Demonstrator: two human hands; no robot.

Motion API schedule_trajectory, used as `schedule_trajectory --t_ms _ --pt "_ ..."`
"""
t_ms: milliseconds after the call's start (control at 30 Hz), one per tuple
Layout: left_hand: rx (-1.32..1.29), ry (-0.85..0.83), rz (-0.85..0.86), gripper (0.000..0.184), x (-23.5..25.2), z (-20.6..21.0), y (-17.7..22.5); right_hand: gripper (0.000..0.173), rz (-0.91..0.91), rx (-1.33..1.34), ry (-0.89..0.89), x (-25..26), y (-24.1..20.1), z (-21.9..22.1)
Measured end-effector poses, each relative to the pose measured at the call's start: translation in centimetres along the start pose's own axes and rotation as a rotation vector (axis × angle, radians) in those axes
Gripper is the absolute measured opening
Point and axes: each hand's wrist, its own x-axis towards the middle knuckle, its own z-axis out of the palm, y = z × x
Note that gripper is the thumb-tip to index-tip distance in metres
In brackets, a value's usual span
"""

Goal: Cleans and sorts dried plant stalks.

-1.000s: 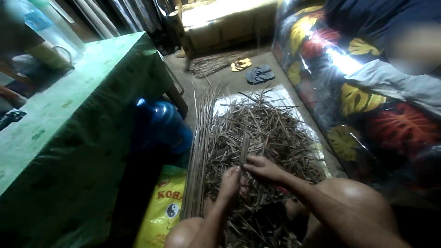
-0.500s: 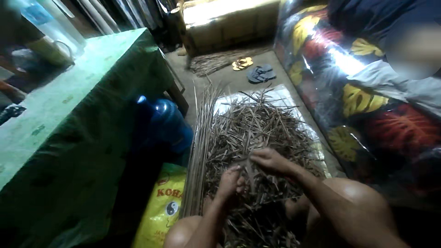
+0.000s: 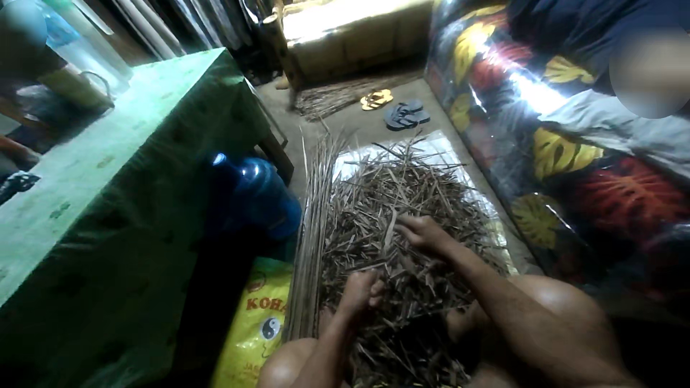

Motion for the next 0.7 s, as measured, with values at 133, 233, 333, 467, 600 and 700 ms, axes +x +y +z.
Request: schedule_trajectory --t_ms 133,233,333,467,600,700 --pt "0.046 0.029 -0.014 0.043 -0.3 0.0 -0.1 0.033 0.232 0.118 0.116 0.8 0.0 -2.2" --pt "0.054 0.051 0.035 0.038 0.0 -0.1 -0.3 0.036 0.207 0.243 -0.125 -0.1 -1.3 -1.5" --pt "0.138 0.105 0.054 0.038 0.1 0.3 -0.2 0.038 0.128 0.281 -0.327 -1.3 -3.2 0.4" --pt "0.177 0.116 0.095 0.029 0.1 0.3 -0.5 0.037 0.065 0.189 -0.241 -1.6 -3.3 1.0" --pt "0.207 0.068 0.162 0.024 0.2 0.2 -0.9 0.037 0.129 0.086 -0.125 -0.6 -2.0 0.1" --pt "0.234 0.038 0.183 0.024 -0.1 0.3 -0.9 0.037 0.283 0.138 0.063 0.4 -0.6 -0.9"
